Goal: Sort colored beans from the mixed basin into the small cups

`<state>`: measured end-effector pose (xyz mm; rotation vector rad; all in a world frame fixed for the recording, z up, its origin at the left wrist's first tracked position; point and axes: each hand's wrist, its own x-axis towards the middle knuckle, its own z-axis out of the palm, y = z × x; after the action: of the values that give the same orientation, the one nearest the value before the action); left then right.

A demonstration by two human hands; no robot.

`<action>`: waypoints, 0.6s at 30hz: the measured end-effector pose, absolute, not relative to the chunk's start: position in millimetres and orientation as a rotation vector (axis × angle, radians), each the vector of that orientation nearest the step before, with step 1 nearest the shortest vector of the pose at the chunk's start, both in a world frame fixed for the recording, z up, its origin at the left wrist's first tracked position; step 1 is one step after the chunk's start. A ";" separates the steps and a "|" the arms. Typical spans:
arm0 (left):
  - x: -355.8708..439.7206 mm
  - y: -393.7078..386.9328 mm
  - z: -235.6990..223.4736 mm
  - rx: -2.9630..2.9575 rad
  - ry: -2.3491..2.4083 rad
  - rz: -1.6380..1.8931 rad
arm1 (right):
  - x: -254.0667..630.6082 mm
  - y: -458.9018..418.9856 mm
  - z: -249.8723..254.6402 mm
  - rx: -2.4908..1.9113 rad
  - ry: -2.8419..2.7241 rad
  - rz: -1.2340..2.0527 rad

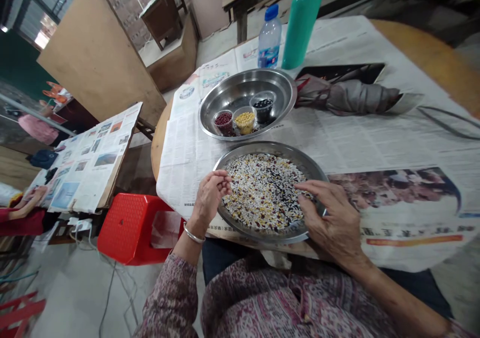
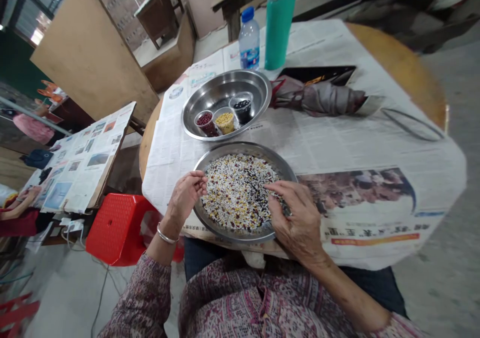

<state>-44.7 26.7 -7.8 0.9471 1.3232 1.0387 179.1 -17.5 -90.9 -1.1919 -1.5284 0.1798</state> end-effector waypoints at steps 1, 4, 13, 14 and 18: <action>-46.0 27.2 -7.6 1.004 1.361 1.024 | 179.2 -17.5 -90.9 -1.192 -1.529 0.178; -46.9 29.0 -9.4 1.507 1.616 0.852 | 179.4 -17.5 -91.2 -1.197 -1.532 0.168; -36.2 24.7 -22.5 2.448 1.916 0.029 | 178.6 -17.4 -91.4 -1.202 -1.515 0.171; -36.0 24.8 -22.6 2.461 1.914 0.007 | 178.6 -17.5 -91.3 -1.204 -1.512 0.171; -36.7 27.8 -22.9 2.459 1.916 -0.066 | 178.9 -17.9 -90.2 -1.205 -1.520 0.170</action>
<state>-36.7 27.8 -22.9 2.4592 1.9160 -0.0664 178.9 -17.9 -90.2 -1.2048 -1.5195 0.1702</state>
